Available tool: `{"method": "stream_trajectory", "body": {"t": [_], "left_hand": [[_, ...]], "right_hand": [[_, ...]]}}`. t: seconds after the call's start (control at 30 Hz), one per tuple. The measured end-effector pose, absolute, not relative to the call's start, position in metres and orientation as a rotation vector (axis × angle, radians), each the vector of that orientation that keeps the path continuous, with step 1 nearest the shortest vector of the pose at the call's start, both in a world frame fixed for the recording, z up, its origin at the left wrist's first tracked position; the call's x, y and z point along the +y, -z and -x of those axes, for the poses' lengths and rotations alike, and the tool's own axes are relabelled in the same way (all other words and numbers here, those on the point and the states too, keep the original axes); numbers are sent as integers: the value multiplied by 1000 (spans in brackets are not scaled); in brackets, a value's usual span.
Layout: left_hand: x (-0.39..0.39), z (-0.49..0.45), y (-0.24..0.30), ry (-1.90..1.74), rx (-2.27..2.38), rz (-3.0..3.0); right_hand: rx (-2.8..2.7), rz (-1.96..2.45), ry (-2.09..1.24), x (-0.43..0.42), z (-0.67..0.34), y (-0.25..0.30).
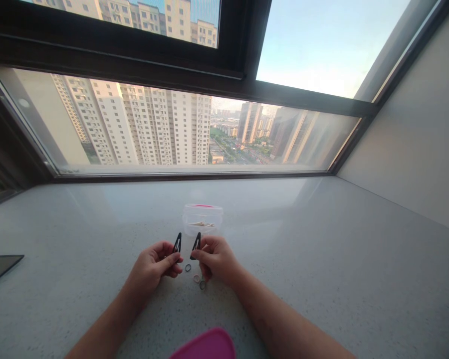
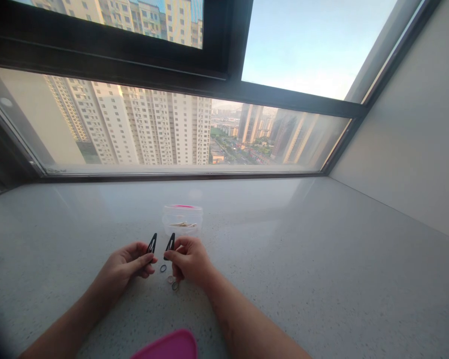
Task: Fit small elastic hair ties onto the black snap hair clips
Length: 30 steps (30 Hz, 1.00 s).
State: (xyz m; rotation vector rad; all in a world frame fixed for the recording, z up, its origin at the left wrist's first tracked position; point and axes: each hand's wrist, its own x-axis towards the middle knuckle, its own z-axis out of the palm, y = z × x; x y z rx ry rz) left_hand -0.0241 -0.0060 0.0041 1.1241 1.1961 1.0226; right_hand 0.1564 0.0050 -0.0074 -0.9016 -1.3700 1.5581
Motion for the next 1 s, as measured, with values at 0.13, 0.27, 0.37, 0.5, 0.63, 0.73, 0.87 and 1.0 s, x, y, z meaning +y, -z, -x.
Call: {"method": "stream_trajectory", "body": {"t": [0.13, 0.27, 0.37, 0.5, 0.63, 0.73, 0.87, 1.0], "left_hand": [[-3, 26, 1, -1030, 1169, -1117], [-3, 26, 2, -1018, 1149, -1123], [-3, 26, 1, -1002, 1145, -1131], [-4, 26, 0, -988, 1157, -1140], [-4, 26, 2, -988, 1160, -1156], [-5, 26, 1, -988, 1152, -1165], [-6, 25, -3, -963, 1155, -1186], [-7, 25, -4, -954, 1163, -1183]], "right_hand": [[-1340, 876, -1597, 5, -156, 8], [-1345, 825, -1622, 5, -157, 10], [-1355, 839, -1629, 6, -157, 10], [-1354, 872, -1629, 7, -157, 10], [-1342, 902, -1623, 6, -156, 9], [-1361, 918, -1584, 6, -155, 9], [-1414, 902, -1530, 6, -156, 10], [-1425, 876, -1522, 8, -155, 12]]}}
